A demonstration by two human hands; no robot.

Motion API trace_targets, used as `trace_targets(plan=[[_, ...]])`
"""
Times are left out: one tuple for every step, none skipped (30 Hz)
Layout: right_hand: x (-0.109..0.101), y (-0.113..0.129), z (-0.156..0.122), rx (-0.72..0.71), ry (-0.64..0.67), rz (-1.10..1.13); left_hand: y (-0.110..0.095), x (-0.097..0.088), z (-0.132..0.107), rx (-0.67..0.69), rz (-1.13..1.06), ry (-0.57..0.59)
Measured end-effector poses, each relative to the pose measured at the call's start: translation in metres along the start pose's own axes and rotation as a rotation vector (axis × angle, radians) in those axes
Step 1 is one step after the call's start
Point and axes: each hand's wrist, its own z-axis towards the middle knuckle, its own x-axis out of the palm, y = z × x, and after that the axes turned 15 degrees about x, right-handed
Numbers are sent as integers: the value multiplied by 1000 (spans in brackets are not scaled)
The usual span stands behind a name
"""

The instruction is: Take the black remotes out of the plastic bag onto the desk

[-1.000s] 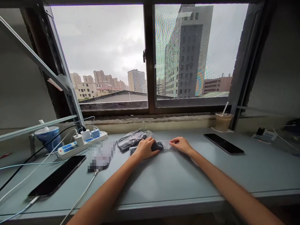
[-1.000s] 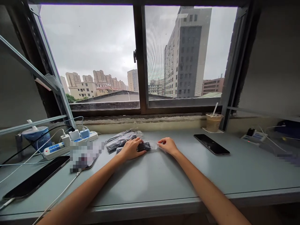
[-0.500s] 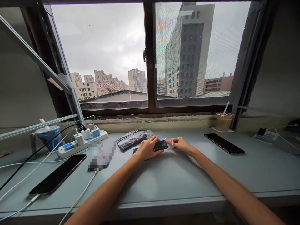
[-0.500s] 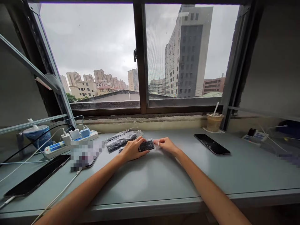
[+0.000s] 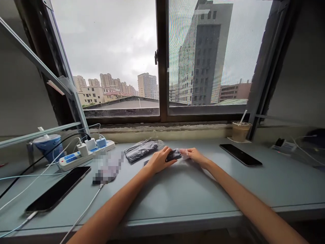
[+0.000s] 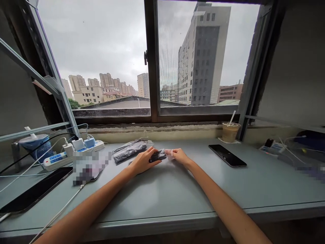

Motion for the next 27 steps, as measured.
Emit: trace_targets(plan=[[0, 0, 0, 8, -2, 3, 0, 0, 0, 5, -3, -4], [-1, 0, 0, 13, 0, 0, 0, -1, 0, 12, -4, -9], [-2, 0, 0, 16, 4, -7, -1, -1, 0, 17, -5, -15], [-3, 0, 0, 17, 9, -13, -1, -1, 0, 21, -6, -19], [-4, -1, 0, 15, 15, -20, -1, -1, 0, 24, -7, -21], [-4, -1, 1, 11, 23, -30, -1, -2, 0, 27, -6, -20], [-5, -1, 1, 10, 30, -41, -2, -2, -1, 30, -3, -15], [-5, -1, 1, 10, 35, -54, -2, -2, -1, 34, 2, -7], [-5, -1, 2, 14, 38, -69, -2, -2, -1, 37, 8, 3], [-5, -1, 2, 19, 40, -83, -2, -2, -1, 40, 12, 13], [-5, -1, 2, 22, 42, -92, -2, -2, -1, 41, 14, 22], [-4, -1, 3, 19, 42, -95, -1, -1, -1, 42, 13, 28], [-4, -1, 3, 6, 42, -94, 0, -1, 0, 45, 12, 30], [-4, -1, 4, -15, 39, -89, 0, 0, 0, 48, 11, 31], [-4, -1, 5, -37, 36, -81, 2, 0, 1, 52, 12, 34], [-4, -1, 5, -55, 33, -73, 3, 0, 2, 55, 15, 38], [-4, -1, 6, -65, 26, -68, 4, 0, 2, 55, 19, 43], [-5, -1, 7, -67, 18, -65, 6, 0, 3, 54, 23, 48], [-6, -1, 7, -64, 10, -63, 8, 0, 3, 50, 27, 53], [-7, 0, 6, -58, 0, -62, 10, -1, 3, 45, 30, 56], [-8, 1, 6, -52, -9, -62, 12, -2, 2, 36, 34, 57], [-10, 2, 5, -47, -22, -60, 14, -2, 2, 24, 40, 56], [-12, 3, 4, -39, -41, -53, 16, -3, 1, 8, 46, 55], [-14, 3, 4, -27, -65, -39, 18, -3, 0, -12, 54, 50], [-16, 4, 4, -10, -96, -20, 20, -3, -2, -32, 60, 45], [-18, 4, 5, 12, -135, 7, 21, -2, -3, -53, 64, 38], [-21, 3, 6, 34, -178, 39, 22, -2, -4, -71, 64, 34]])
